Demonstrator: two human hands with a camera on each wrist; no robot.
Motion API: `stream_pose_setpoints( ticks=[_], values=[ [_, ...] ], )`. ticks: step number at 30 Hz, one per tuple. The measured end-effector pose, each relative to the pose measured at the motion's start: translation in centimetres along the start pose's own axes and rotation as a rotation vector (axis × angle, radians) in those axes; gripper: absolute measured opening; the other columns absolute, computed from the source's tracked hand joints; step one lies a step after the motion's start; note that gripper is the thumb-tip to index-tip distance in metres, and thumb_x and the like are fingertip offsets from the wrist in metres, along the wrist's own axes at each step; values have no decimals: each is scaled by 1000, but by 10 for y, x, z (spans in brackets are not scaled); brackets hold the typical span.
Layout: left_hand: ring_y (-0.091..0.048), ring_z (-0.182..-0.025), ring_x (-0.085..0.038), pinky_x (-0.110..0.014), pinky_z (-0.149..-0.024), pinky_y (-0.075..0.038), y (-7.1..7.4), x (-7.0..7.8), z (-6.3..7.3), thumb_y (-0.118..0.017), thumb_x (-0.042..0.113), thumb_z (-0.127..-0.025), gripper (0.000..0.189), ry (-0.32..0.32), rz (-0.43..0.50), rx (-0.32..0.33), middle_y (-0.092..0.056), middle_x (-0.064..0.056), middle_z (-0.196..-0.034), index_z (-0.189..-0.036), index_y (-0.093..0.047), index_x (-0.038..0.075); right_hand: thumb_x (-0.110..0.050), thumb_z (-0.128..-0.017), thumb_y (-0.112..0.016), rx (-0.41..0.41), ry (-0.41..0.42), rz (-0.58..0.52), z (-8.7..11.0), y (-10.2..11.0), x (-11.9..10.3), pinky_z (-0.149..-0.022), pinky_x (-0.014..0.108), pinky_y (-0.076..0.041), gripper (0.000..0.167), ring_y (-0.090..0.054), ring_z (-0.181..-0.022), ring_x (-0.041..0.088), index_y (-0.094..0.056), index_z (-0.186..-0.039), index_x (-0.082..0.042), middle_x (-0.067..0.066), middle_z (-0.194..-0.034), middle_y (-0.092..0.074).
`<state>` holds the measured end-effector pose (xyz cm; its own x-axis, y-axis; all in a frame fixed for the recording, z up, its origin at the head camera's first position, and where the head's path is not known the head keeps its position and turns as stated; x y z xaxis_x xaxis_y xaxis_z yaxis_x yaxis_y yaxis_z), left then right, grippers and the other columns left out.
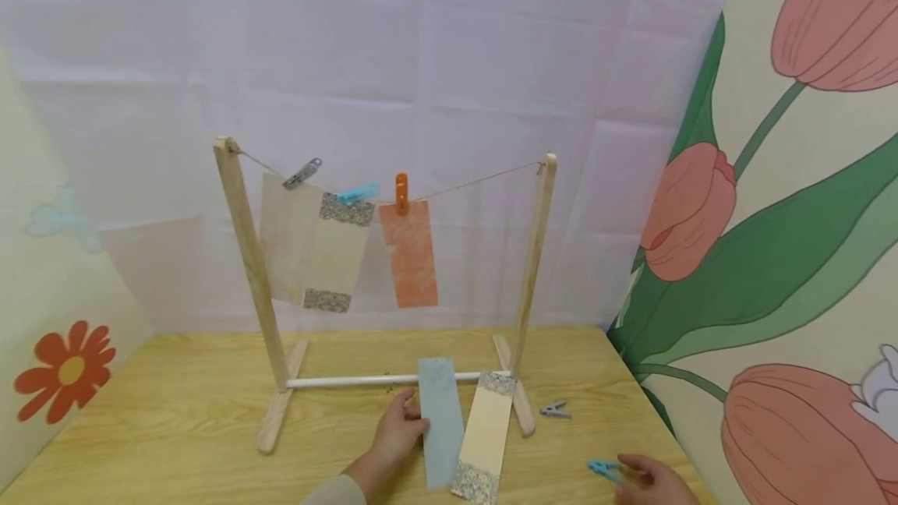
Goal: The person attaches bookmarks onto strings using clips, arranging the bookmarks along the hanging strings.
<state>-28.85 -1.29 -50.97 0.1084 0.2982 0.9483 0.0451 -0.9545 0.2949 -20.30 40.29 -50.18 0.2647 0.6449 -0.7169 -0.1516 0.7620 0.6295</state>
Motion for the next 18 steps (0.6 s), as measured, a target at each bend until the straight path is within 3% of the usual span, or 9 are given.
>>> stream_pose_setpoints(
  ticks=[4, 9, 13, 18],
  values=[
    [-61, -81, -23, -38, -74, -54, 2, -1, 0, -65, -8, -76, 59, 9, 1, 39, -65, -14, -88, -131, -46, -15, -46, -76, -80, 10, -38, 82, -1, -3, 2, -83, 43, -51, 78, -59, -101, 29, -57, -129, 5, 22, -120, -63],
    [-58, -78, -19, -30, -67, -52, 4, 0, -1, -62, -11, -75, 57, 27, 78, 65, -63, -15, -87, -131, -50, -12, -42, -79, -79, -25, -25, 137, -2, -3, 2, -89, 51, -49, 74, -59, -107, 36, -56, -128, 8, 26, -123, -61],
    [-59, -78, -19, -28, -65, -52, 6, -1, 0, -60, -10, -75, 58, 26, 127, 61, -64, -16, -87, -132, -51, -10, -38, -80, -78, -13, -12, 154, -3, -2, 1, -84, 47, -50, 70, -59, -100, 31, -55, -128, 9, 19, -114, -64],
    [-58, -75, -16, -27, -64, -52, 8, -7, 1, -60, -10, -74, 56, -25, 152, 90, -62, -13, -84, -130, -54, -8, -34, -80, -79, 37, 18, 126, -5, 0, 1, -76, 43, -51, 71, -57, -92, 27, -52, -130, 9, 13, -107, -61]
  ],
)
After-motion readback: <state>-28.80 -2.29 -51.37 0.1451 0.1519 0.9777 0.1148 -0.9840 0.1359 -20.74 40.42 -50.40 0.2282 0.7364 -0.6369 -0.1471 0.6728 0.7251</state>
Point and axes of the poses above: each hand's wrist, its own z-axis away from the middle knuckle, its own y-axis out of the back of the hand, x = y × z, the point moved 2 cm from there along -z, towards the middle knuckle
